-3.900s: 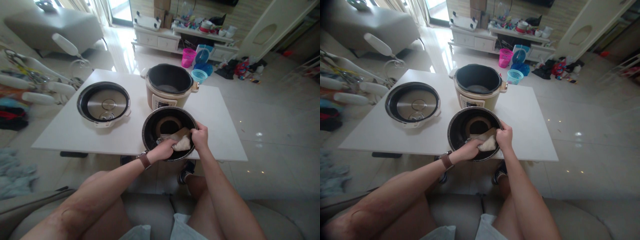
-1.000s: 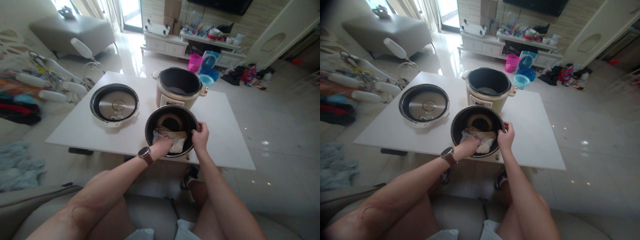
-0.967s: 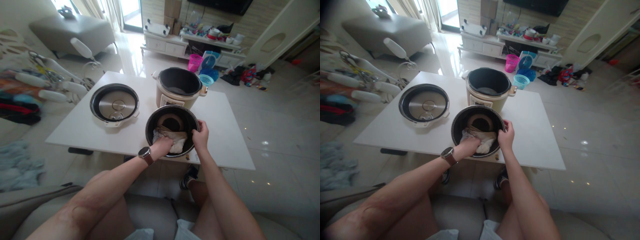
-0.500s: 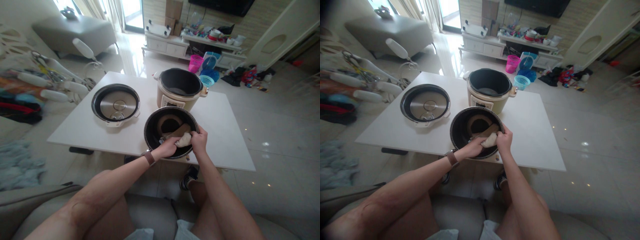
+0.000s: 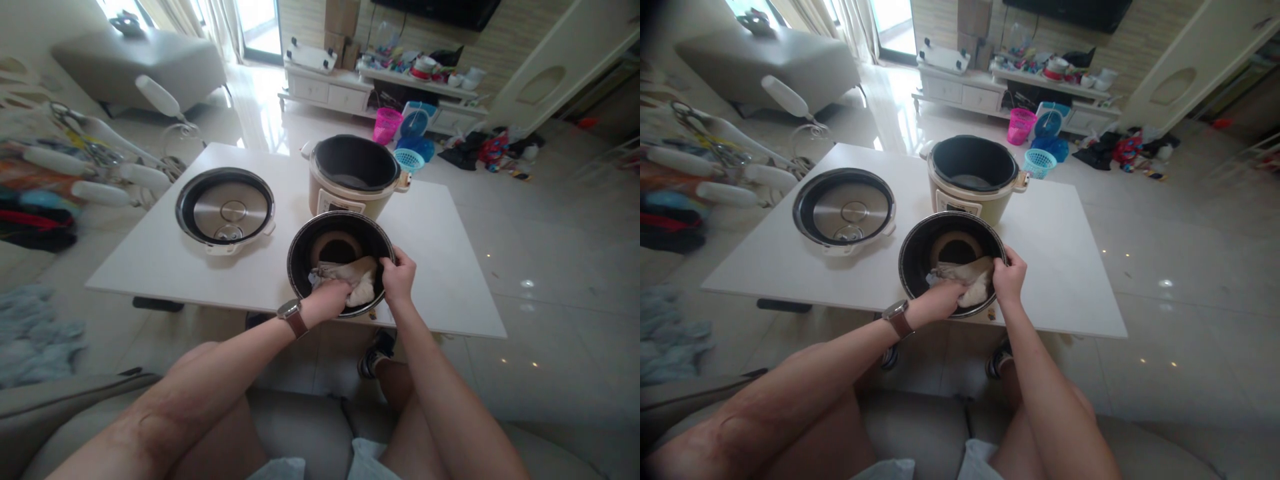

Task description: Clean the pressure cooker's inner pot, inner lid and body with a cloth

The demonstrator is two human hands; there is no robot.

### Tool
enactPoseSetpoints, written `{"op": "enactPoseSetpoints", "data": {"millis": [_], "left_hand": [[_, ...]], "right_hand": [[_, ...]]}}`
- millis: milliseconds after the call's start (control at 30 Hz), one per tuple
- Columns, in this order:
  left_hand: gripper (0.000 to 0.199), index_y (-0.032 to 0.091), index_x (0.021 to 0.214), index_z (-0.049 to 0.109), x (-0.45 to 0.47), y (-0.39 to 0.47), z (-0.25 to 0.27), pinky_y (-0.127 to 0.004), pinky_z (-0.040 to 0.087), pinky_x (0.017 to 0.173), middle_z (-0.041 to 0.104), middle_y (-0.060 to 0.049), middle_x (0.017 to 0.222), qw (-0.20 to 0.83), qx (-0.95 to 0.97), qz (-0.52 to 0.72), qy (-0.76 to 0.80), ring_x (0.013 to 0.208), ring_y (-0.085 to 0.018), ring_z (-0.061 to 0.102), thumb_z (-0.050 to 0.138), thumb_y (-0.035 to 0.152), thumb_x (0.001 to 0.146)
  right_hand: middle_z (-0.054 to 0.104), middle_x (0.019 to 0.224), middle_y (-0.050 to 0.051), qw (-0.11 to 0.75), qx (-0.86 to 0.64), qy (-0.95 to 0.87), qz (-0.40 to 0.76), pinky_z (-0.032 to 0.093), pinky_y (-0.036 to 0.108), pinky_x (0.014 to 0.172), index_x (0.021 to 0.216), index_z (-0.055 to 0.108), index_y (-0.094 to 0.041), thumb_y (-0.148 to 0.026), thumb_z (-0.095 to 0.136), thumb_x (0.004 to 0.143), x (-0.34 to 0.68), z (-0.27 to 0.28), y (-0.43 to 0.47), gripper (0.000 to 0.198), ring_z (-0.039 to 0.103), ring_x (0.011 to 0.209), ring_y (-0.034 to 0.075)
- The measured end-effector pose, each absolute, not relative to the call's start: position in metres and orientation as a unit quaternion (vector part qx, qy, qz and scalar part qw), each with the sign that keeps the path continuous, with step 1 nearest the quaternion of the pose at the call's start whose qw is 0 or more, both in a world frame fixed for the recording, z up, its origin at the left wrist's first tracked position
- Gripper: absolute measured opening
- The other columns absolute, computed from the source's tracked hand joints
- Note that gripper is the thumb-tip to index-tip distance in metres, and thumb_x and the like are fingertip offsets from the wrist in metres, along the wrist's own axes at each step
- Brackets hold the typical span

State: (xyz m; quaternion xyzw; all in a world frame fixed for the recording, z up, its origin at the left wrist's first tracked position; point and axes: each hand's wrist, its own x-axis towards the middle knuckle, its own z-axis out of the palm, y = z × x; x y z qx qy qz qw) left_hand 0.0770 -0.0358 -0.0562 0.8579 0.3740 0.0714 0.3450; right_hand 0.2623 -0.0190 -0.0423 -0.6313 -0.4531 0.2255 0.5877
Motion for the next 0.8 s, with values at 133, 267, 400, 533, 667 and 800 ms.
{"op": "enactPoseSetpoints", "data": {"millis": [133,267,400,533,667,800], "left_hand": [[0.03,0.008,0.105,0.079,0.07,-0.036,-0.055,-0.045,0.059,0.098,0.078,-0.022,0.112,0.264,0.887,0.003,0.379,0.109,-0.034,0.075,0.052,0.004,0.092],[0.03,0.008,0.101,0.08,0.068,-0.036,-0.047,-0.045,0.059,0.095,0.078,-0.022,0.107,0.24,0.89,-0.019,0.387,0.107,-0.035,0.075,0.051,0.004,0.093],[0.033,0.013,0.111,0.082,0.065,-0.031,-0.044,-0.045,0.057,0.098,0.079,-0.021,0.11,0.267,0.874,-0.009,0.406,0.109,-0.035,0.074,0.054,0.009,0.094],[0.048,0.021,0.132,0.077,0.062,-0.027,-0.046,-0.042,0.055,0.104,0.079,-0.017,0.122,0.301,0.851,0.034,0.429,0.117,-0.031,0.073,0.05,0.007,0.095],[0.058,0.023,0.142,0.071,0.059,-0.021,-0.041,-0.04,0.051,0.112,0.074,-0.012,0.136,0.287,0.834,0.108,0.46,0.127,-0.027,0.069,0.046,0.004,0.093],[0.068,0.023,0.149,0.064,0.059,-0.011,-0.031,-0.038,0.048,0.117,0.065,-0.011,0.149,0.254,0.798,0.175,0.517,0.135,-0.026,0.063,0.042,-0.001,0.089]], "right_hand": [[0.081,0.098,0.005,0.566,-0.618,-0.494,0.231,0.054,0.039,0.094,0.101,0.082,-0.017,-0.023,0.057,0.065,0.271,-0.032,-0.016,0.044,0.069,0.092,0.024],[0.08,0.095,0.001,0.535,-0.616,-0.505,0.281,0.055,0.039,0.091,0.102,0.082,-0.017,-0.021,0.053,0.057,0.283,-0.03,-0.015,0.054,0.068,0.09,0.024],[0.077,0.084,-0.001,0.552,-0.627,-0.456,0.306,0.055,0.035,0.081,0.098,0.083,-0.016,-0.022,0.051,0.055,0.283,-0.036,-0.019,0.053,0.065,0.081,0.022],[0.078,0.089,0.0,0.57,-0.617,-0.448,0.307,0.056,0.037,0.086,0.102,0.083,-0.017,-0.022,0.05,0.055,0.274,-0.039,-0.023,0.058,0.067,0.085,0.023],[0.079,0.091,0.001,0.581,-0.617,-0.444,0.291,0.056,0.039,0.091,0.104,0.083,-0.016,-0.023,0.05,0.055,0.265,-0.04,-0.023,0.059,0.068,0.088,0.025],[0.078,0.089,0.001,0.582,-0.617,-0.443,0.29,0.056,0.036,0.087,0.103,0.082,-0.016,-0.023,0.049,0.057,0.257,-0.044,-0.022,0.057,0.067,0.086,0.024]]}}
